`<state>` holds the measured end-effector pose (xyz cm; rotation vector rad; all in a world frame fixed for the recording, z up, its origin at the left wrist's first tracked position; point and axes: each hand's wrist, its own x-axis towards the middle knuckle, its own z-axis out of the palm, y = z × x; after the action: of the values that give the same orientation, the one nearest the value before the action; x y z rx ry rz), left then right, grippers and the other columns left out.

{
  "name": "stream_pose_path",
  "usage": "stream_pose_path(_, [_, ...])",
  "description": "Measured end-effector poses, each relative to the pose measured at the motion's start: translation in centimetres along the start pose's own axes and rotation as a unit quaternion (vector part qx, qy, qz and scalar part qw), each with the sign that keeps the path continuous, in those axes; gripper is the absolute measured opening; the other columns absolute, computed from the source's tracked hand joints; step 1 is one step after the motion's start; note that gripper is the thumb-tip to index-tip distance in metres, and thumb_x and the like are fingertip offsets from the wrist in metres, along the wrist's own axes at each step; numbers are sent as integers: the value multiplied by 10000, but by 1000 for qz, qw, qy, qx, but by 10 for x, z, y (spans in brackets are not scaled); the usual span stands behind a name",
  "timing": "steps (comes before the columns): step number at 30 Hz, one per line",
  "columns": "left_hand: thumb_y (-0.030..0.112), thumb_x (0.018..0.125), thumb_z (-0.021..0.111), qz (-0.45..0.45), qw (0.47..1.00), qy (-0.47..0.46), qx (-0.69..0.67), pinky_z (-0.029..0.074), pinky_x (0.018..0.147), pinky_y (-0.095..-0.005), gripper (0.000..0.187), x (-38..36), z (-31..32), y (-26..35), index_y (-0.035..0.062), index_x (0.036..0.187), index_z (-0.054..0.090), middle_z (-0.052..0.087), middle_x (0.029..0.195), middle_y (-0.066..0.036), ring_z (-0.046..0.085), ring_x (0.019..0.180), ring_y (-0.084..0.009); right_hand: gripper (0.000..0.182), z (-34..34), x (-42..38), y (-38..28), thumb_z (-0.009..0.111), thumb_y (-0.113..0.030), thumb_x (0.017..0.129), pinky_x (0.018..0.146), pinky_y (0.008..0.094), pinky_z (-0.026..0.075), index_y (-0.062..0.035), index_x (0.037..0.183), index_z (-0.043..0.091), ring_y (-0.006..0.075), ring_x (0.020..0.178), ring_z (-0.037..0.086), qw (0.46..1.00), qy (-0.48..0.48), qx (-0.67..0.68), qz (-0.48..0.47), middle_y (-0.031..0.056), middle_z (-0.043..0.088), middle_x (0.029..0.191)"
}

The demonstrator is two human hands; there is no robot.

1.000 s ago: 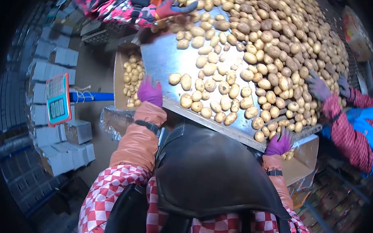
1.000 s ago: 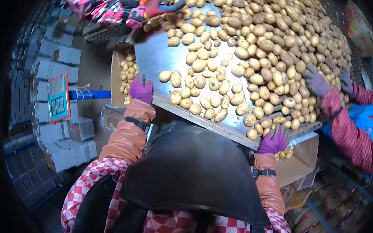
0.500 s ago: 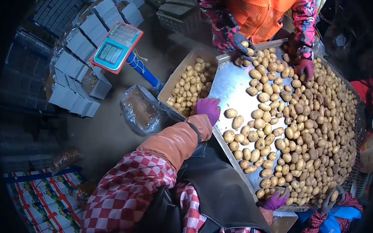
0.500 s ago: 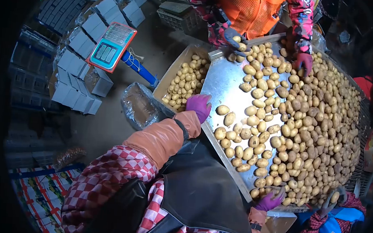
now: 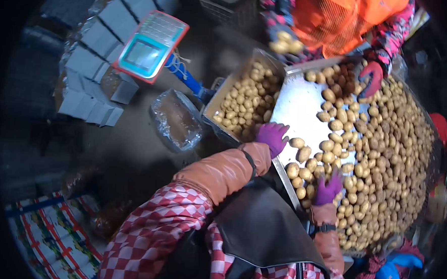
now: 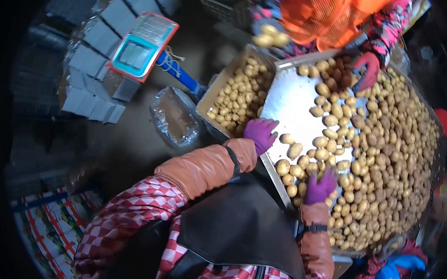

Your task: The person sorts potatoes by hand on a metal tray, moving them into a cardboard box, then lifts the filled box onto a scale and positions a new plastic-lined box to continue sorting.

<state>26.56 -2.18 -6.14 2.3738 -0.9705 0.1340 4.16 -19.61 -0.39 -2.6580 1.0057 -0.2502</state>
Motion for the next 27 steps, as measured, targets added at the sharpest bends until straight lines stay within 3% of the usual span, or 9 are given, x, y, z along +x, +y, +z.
stream_pose_path(2, [309,847,591,13,997,-67,-36,423,870,-438,394,4,-10,-1,151,1208,592,623,1124,-49,567,1032,-250,614,22,2,4,626,-372,854,1091,554,260,-130,1393,458,493,1342,283,991,-50,-118,28,247,332,1477])
stream_pose_path(3, [312,850,590,39,994,-82,-54,423,888,-436,411,5,-16,-3,147,1226,583,617,1145,-55,561,1056,-257,608,28,2,-1,615,-420,845,1078,565,261,-166,1380,477,503,1343,271,989,-24,-144,25,240,332,1478])
stream_pose_path(7, [314,853,596,136,973,-150,-112,421,944,-431,475,7,-22,-26,138,1291,546,596,1198,-83,539,1118,-283,574,34,1,-10,597,-378,853,1080,556,254,-163,1375,491,476,1356,271,986,3,-166,29,208,325,1495])
stream_pose_path(11, [256,862,594,140,956,-133,-220,433,953,-435,500,7,-19,-53,108,1332,512,586,1206,-130,540,1119,-323,572,38,1,-6,602,-354,845,1085,545,256,-162,1374,501,452,1365,275,987,25,-154,22,201,325,1500])
stream_pose_path(15, [186,879,580,6,947,-109,-301,457,937,-426,474,9,-14,-108,51,1325,498,578,1199,-193,564,1093,-363,573,36,2,-11,625,-307,840,1112,545,230,-143,1374,497,454,1373,266,991,17,-127,49,201,323,1502])
stream_pose_path(17, [194,887,591,-157,927,-85,-331,448,940,-428,480,16,-15,-145,37,1328,481,575,1187,-205,566,1087,-362,567,36,3,-12,628,-286,844,1119,545,223,-130,1372,496,455,1377,262,991,18,-121,53,201,327,1499])
stream_pose_path(20, [261,879,626,-204,970,-27,-131,433,958,-430,559,45,21,-237,56,1363,434,570,1177,-210,556,1099,-359,553,37,3,-11,620,-270,856,1119,548,224,-99,1366,495,453,1384,258,992,12,-111,52,209,334,1494])
stream_pose_path(24, [427,786,684,-389,905,-147,-90,375,1036,-381,795,117,69,-249,105,1432,350,434,1366,-196,431,1265,-322,547,35,11,-17,607,-268,866,1121,555,213,-80,1367,491,455,1387,251,994,2,-88,61,221,331,1493])
stream_pose_path(27, [548,805,586,-364,897,-235,89,279,1044,-548,663,110,80,-212,288,1392,420,353,1450,-147,318,1320,-370,555,34,13,-17,597,-269,870,1123,561,202,-64,1373,485,463,1385,249,993,-2,-103,65,224,339,1488])
